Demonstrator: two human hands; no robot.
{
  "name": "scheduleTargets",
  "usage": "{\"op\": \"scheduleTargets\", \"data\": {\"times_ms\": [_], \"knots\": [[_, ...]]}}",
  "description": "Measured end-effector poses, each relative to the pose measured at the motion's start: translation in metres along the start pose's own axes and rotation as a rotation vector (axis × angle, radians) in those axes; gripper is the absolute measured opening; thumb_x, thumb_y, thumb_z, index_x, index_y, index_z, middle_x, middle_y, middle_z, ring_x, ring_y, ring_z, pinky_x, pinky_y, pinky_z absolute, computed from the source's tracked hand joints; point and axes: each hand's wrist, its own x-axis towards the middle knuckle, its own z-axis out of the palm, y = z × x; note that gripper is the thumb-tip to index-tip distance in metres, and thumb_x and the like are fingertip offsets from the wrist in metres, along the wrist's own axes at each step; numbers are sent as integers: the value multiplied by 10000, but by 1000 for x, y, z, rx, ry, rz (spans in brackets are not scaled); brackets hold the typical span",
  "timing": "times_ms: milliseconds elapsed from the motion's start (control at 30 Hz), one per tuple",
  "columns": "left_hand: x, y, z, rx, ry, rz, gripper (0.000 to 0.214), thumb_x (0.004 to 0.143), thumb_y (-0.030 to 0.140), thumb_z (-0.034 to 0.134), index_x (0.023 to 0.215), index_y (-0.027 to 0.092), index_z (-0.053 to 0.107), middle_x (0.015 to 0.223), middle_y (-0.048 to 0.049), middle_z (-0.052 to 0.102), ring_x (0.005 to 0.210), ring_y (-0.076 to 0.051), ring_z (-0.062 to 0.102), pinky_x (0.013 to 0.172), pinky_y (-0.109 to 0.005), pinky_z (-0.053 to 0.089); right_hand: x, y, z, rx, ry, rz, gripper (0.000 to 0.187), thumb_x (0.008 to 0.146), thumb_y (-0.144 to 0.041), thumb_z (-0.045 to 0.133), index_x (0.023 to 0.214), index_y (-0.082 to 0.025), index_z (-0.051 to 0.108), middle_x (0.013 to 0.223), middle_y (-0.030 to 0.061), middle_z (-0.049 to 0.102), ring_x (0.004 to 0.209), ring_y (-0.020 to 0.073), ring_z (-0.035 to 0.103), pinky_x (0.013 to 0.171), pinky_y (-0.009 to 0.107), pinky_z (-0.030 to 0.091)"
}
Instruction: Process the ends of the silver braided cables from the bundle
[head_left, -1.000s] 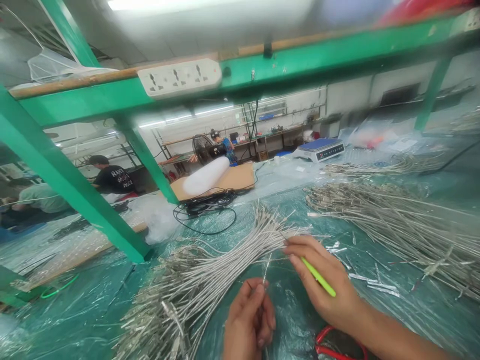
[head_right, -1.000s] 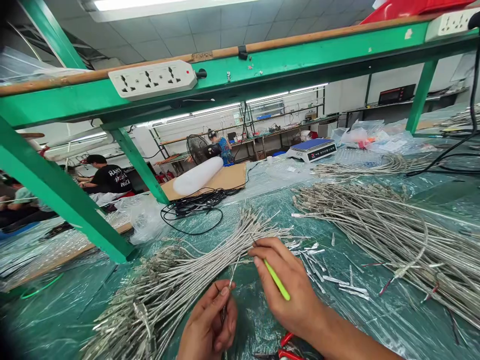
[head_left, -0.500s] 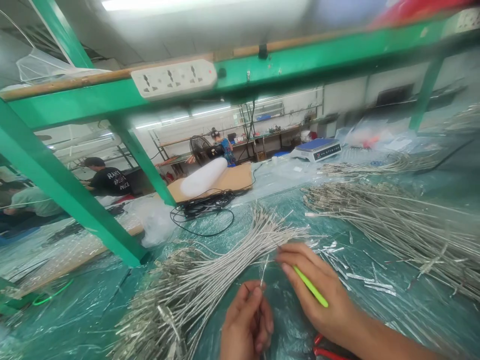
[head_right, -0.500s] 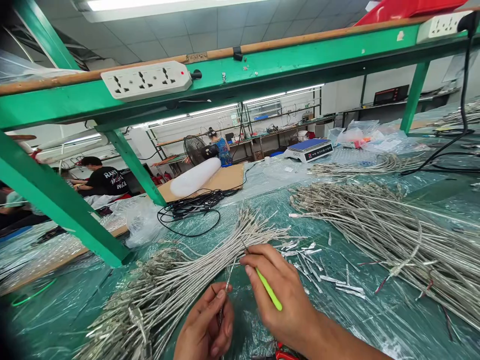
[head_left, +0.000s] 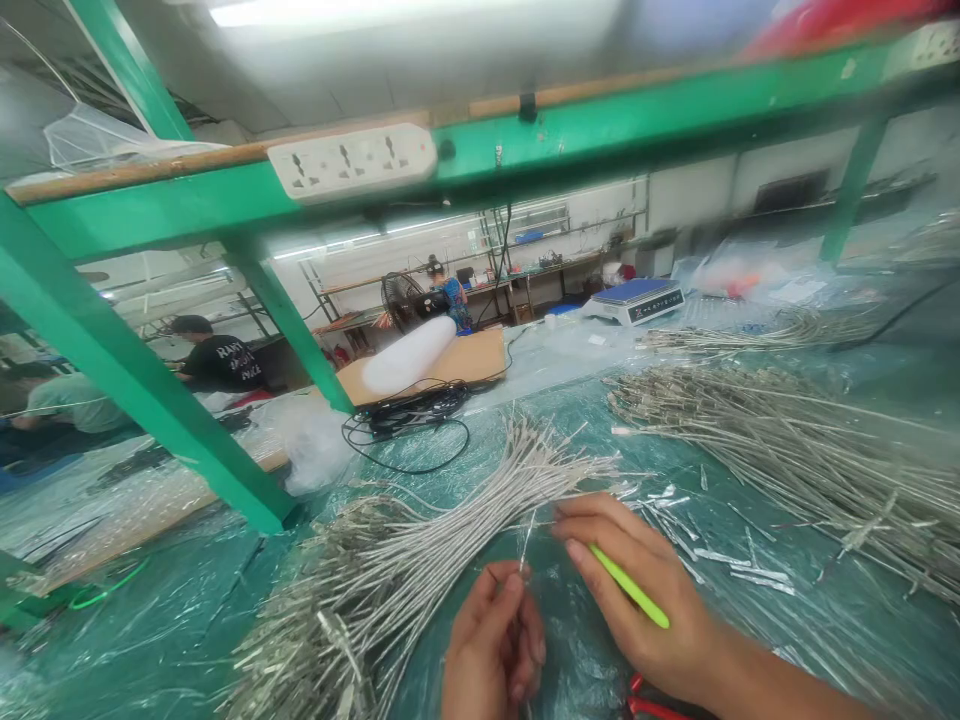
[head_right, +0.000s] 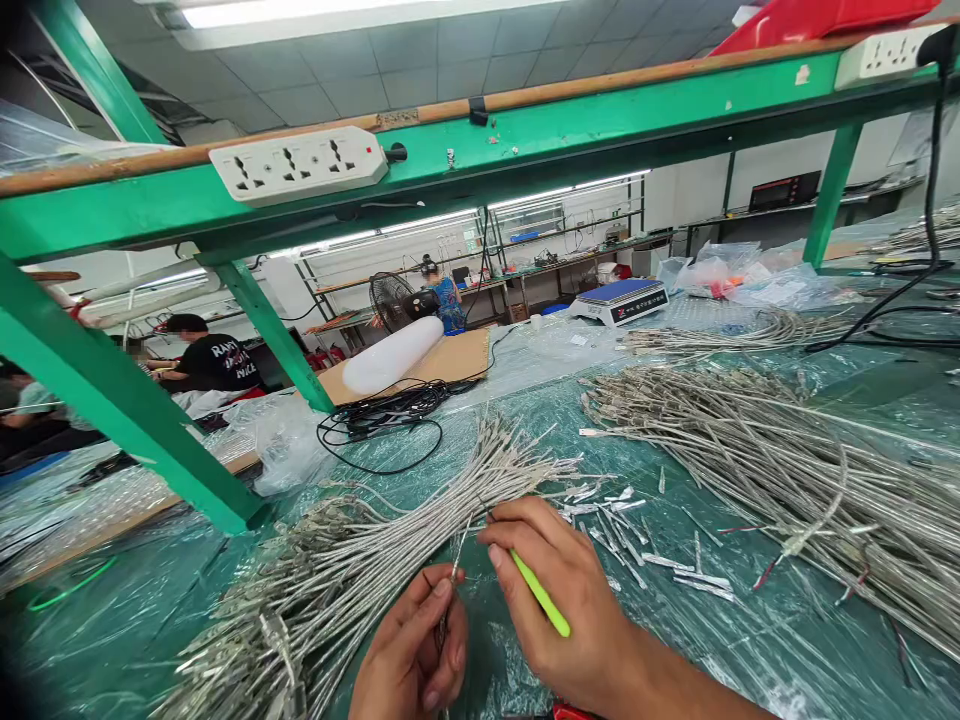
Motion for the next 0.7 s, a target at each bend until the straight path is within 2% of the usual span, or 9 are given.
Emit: {"op": "scheduleTargets", "data": {"times_ms": [167, 333, 700], "knots": [[0, 2, -1, -14, 48, 34, 291, 812, 436, 651, 919, 176, 575, 484, 41, 553, 320, -10, 223, 356, -154, 156, 2, -12, -4, 64, -135, -70, 218, 890, -53, 476, 991, -162, 636, 918, 83, 614, 867, 190, 606, 740, 329, 514], [1, 1, -2, -27, 57, 41, 316, 798, 450, 665, 927, 182, 559, 486, 49, 540, 335, -10, 236, 368, -147, 135, 5, -21, -4, 72, -231, -109, 217, 862, -40, 470, 913, -146, 653, 838, 89, 620, 797, 190, 618, 702, 322, 530], [-1, 0, -1, 17, 48, 63, 308, 836, 450, 616, 943, 170, 550, 482, 47, 532, 349, -18, 237, 376, -163, 136, 5, -23, -1, 37, -239, -70, 213, 865, -49, 465, 894, -164, 641, 841, 86, 625, 788, 192, 615, 691, 320, 523]]}}
